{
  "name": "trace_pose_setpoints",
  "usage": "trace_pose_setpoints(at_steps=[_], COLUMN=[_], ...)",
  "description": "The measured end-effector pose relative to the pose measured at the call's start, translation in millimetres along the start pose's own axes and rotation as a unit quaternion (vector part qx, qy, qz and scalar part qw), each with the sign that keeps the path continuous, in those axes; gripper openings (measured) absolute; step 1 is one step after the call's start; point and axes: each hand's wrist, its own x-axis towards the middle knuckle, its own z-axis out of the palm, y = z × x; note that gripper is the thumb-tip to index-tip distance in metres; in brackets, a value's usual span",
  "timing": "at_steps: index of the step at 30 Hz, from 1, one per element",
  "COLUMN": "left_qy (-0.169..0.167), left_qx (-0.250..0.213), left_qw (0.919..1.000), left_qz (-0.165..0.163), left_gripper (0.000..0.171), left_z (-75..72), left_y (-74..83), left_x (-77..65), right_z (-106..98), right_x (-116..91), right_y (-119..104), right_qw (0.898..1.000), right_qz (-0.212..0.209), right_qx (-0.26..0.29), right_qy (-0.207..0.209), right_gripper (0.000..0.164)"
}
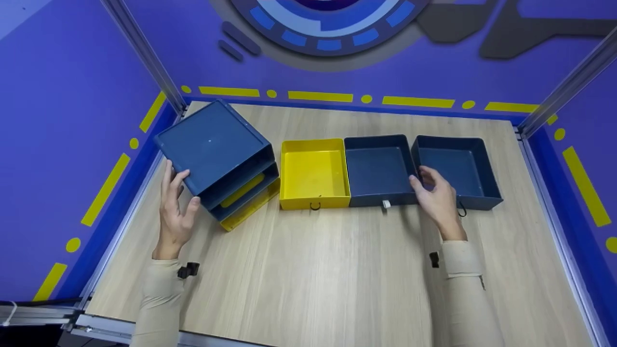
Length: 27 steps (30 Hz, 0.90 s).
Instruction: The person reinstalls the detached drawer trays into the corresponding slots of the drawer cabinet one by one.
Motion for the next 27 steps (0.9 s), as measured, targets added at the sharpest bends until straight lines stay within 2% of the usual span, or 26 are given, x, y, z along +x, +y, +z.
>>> trace_pose_setpoints(at_steps=[11,19,22,27], left_qy=[-0.003,-0.008,-0.007,-0.004], left_qx=[0.004,0.012,0.012,0.012], left_qw=[1.0000,0.9999,0.9999,0.9999], left_qz=[-0.004,0.007,0.007,0.003], left_gripper=[0.062,0.062,0.062,0.062], left_z=[-0.8,-1.5,-1.0,-0.1], left_y=[2.0,1.6,1.4,1.4], left_x=[-0.1,2.1,1.2,-0.3], right_z=[-20,-17,-14,-12], right_x=[-15,-21,-24,-29], right_y=[23,41,47,55], right_qw=[0.996,0.983,0.983,0.986], right_qz=[0.059,0.107,0.112,0.098], right_qx=[-0.018,-0.038,-0.056,-0.084], right_qy=[0.064,0.147,0.136,0.103], right_gripper=[0.060,0.048,0.049,0.056])
